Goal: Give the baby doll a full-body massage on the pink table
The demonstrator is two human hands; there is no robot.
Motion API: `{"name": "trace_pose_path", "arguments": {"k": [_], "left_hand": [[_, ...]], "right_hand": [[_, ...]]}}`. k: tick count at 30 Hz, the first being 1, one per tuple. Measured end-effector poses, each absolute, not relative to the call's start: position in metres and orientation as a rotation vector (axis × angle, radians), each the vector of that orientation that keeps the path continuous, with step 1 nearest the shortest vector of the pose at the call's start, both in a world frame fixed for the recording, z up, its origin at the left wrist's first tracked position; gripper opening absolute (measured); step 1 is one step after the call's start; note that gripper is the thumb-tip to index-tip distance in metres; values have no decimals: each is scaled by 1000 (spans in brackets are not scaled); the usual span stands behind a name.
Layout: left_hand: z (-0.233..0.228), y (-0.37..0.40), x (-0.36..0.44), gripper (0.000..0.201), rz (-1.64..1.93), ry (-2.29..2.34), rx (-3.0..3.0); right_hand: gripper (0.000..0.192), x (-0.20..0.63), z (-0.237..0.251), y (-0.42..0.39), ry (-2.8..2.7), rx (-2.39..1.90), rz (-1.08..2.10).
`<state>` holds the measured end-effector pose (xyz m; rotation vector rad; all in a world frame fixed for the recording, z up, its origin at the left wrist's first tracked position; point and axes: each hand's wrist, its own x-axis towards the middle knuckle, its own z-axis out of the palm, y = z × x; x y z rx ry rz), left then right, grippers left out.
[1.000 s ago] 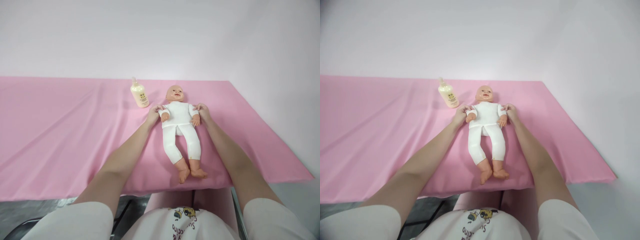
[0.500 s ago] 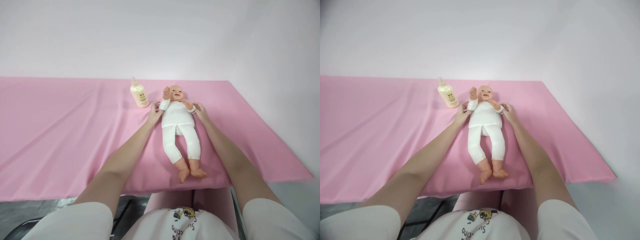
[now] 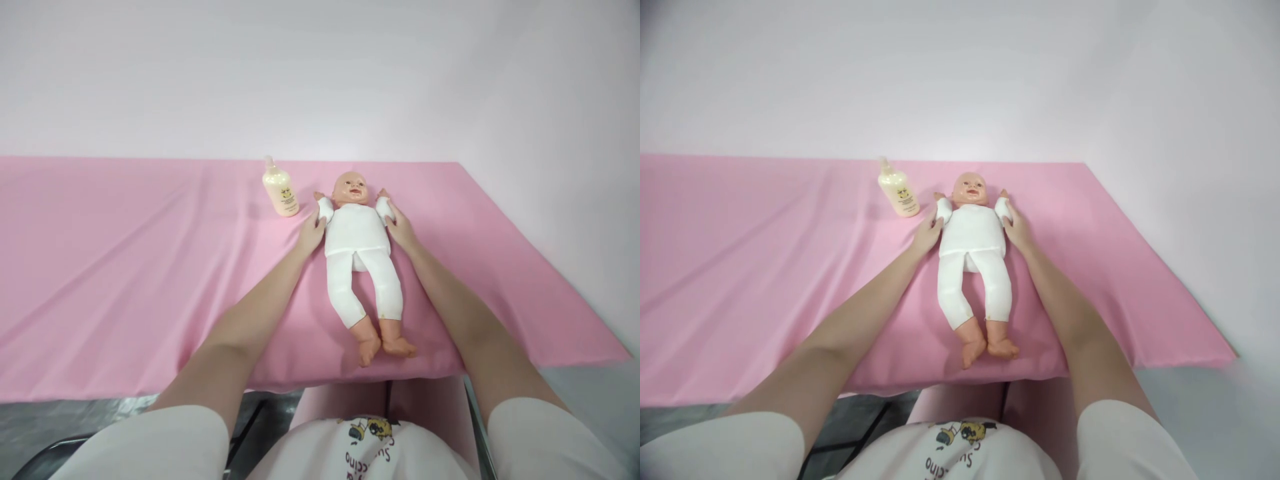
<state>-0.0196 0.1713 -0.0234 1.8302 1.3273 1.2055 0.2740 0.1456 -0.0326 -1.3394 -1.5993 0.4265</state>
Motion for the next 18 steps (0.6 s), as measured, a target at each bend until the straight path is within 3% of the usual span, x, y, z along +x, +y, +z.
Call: {"name": "trace_pose_path", "arguments": {"k": [7,14,18], "left_hand": [[-18,166,-19,48,1137,1396,1767],[-33,184,-24,65,1295,1157,1625],[-37,191,-24,70,1401,958,1459]], "right_hand": [[65,278,-34,146,-1531,-1379,552],[71,277,-39,159,-1352,-1137,725],[53,275,-36,158,-1231,-1029,847]]}}
